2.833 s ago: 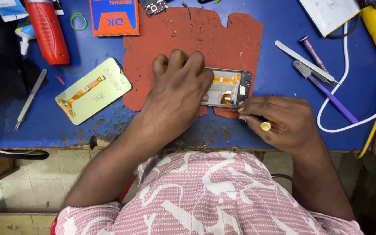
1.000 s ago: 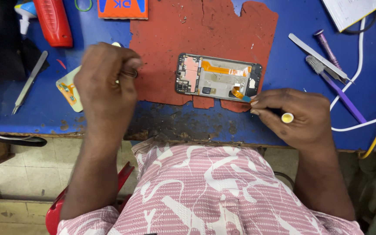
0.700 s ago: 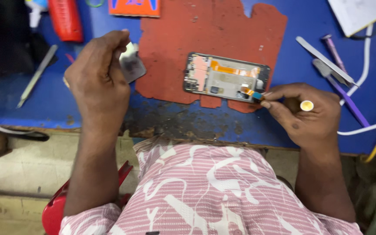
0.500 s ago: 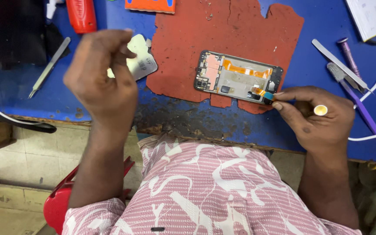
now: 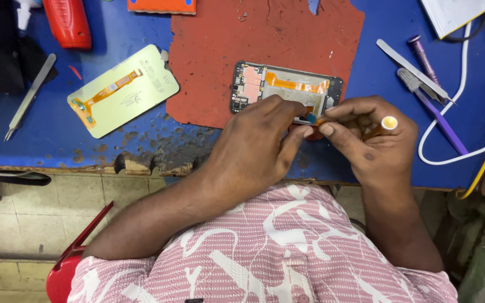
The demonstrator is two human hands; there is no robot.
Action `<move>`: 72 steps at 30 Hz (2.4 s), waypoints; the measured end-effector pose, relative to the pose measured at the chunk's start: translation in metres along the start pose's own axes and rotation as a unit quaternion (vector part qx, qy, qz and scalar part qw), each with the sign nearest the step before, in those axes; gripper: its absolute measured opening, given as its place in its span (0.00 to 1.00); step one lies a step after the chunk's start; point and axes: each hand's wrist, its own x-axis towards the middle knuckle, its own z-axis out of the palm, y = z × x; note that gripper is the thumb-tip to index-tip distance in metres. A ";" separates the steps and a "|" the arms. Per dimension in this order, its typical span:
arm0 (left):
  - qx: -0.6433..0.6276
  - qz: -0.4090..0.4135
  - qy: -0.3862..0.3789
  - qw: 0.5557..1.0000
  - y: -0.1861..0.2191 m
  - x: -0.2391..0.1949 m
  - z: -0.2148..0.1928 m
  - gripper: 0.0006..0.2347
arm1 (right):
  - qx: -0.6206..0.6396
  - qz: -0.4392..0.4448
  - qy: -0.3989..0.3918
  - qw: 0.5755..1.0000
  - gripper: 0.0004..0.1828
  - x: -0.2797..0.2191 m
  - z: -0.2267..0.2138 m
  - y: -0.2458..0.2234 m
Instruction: The person disassembles a mobile phone on a workbench, using tweezers and a screwdriver to remove screws and internal components. They detach a small black part, place it on the phone, and continue adjusting internal parts with tools.
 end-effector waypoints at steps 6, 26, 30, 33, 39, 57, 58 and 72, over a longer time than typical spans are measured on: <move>-0.033 -0.043 -0.039 0.998 -0.001 0.006 0.003 0.08 | -0.030 -0.009 0.002 1.000 0.08 0.002 0.008 0.003; -0.082 -0.098 0.000 0.992 -0.007 0.011 0.007 0.03 | -0.070 -0.031 0.004 0.997 0.07 -0.001 0.013 0.002; -0.029 -0.052 0.043 0.997 -0.010 0.011 0.006 0.02 | -0.079 -0.030 0.010 0.996 0.07 -0.004 0.008 0.003; 0.004 -0.035 0.080 0.996 -0.018 0.011 -0.002 0.02 | -0.086 -0.013 0.030 0.996 0.08 -0.003 0.002 0.002; 0.082 0.026 0.195 0.977 -0.037 0.005 -0.048 0.08 | -0.029 -0.042 0.002 0.999 0.10 0.004 -0.007 -0.009; 0.240 0.127 0.138 0.953 -0.059 -0.035 -0.044 0.09 | -0.480 -0.200 -0.132 0.844 0.12 0.028 0.026 -0.030; 0.235 0.134 0.119 0.955 -0.058 -0.036 -0.039 0.09 | -0.507 -0.215 -0.138 0.823 0.13 0.029 0.029 -0.030; 0.244 0.096 0.015 0.965 -0.062 -0.037 -0.026 0.18 | -0.553 -0.232 -0.177 0.781 0.17 0.037 0.038 -0.026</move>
